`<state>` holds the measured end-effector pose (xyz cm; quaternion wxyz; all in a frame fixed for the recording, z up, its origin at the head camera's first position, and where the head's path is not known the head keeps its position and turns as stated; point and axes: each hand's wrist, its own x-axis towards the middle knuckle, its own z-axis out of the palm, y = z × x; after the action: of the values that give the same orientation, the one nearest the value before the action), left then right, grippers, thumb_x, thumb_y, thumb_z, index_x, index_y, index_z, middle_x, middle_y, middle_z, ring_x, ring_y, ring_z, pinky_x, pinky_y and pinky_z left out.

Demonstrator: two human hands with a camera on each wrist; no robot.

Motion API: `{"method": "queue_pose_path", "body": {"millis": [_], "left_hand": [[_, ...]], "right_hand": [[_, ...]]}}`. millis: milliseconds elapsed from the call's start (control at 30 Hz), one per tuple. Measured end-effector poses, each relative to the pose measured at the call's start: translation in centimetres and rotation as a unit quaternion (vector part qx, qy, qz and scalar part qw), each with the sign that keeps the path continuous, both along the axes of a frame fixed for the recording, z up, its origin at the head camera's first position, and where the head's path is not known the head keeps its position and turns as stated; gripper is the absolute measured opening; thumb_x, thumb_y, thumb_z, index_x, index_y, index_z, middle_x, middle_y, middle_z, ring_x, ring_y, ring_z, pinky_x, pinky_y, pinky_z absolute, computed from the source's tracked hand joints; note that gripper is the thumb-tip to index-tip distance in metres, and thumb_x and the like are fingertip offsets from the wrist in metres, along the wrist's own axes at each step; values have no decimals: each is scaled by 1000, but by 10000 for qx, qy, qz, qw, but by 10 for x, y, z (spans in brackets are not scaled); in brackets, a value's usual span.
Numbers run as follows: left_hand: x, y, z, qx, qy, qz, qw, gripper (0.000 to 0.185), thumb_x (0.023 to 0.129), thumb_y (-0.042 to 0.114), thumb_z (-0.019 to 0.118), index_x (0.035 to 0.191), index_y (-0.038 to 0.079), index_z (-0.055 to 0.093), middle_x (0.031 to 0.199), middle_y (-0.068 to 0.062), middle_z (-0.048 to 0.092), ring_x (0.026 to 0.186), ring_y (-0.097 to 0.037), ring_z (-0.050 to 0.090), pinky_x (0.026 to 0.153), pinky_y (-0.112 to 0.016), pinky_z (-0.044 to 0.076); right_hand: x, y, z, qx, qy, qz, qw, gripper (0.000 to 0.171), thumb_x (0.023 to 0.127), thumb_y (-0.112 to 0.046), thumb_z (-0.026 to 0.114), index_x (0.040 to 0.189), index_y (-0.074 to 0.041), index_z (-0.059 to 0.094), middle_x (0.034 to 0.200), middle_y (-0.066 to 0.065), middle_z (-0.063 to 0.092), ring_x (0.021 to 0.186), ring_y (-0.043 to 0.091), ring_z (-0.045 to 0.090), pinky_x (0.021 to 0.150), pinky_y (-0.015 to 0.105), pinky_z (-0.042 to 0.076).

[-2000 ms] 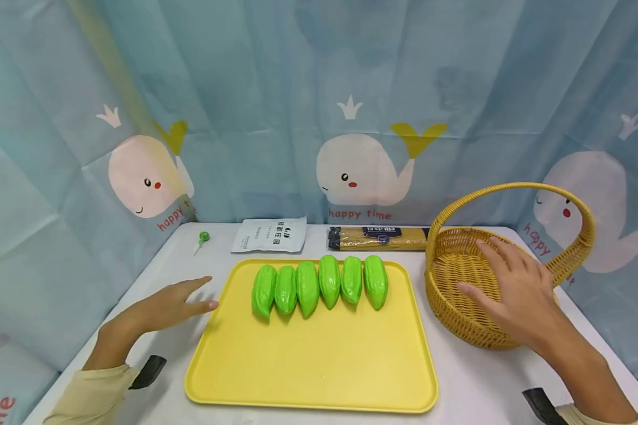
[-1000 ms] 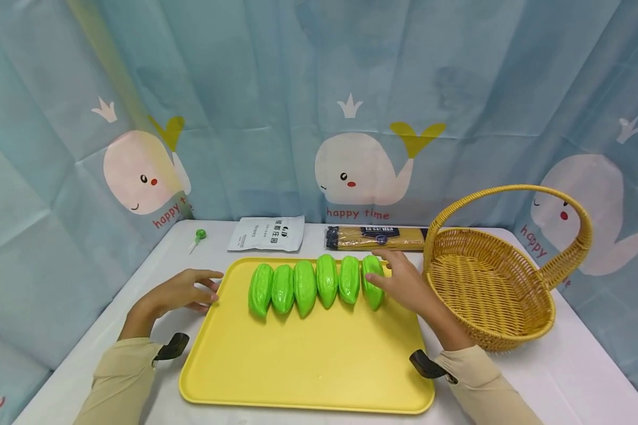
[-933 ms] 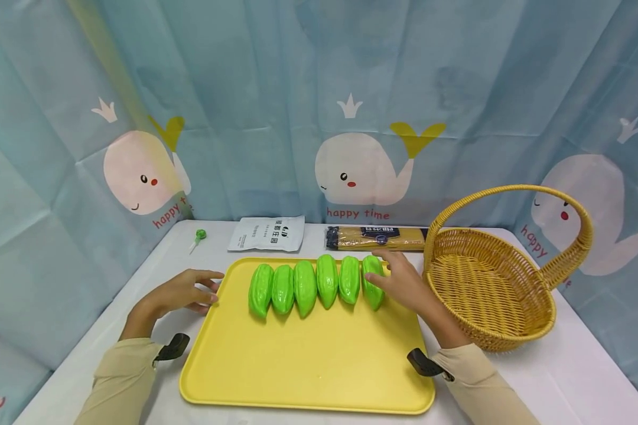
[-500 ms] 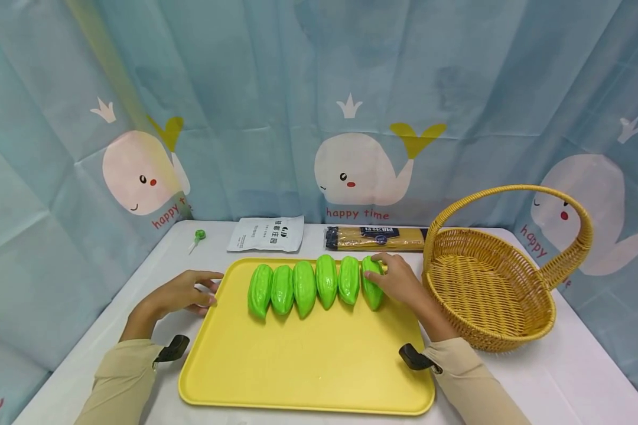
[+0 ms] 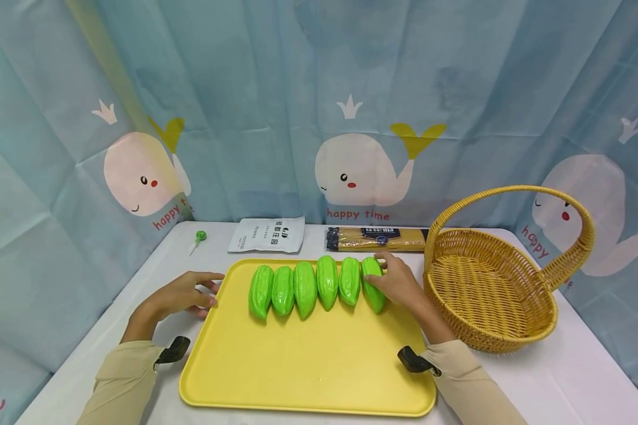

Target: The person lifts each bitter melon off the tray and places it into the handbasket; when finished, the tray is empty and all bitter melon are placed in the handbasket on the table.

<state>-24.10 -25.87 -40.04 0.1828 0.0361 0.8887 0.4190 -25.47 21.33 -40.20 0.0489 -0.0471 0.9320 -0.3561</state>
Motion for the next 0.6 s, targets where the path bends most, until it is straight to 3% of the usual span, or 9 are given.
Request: {"method": "queue_pose_path", "body": {"millis": [300,600], "left_hand": [[0,0,-2,38,34,33,10000,67,92,1,73,155,-3,49,130,-23,61,79,-20,66,74,-32,63],[0,-1,-3,122,42,-34,9999,70,91,0,73,156,-4,47,131,-24,60,79,-20,65,74,-32,63]], "right_hand": [[18,7,7,-254,-17,136,9996,69,101,-26,71,159,-3,41,146,34,53,123,51,62,87,53,61],[56,21,38,-635,-37,113,9979,75,99,-27,73,162,-6,38,149,33,48,123,46,61,78,43,61]]}}
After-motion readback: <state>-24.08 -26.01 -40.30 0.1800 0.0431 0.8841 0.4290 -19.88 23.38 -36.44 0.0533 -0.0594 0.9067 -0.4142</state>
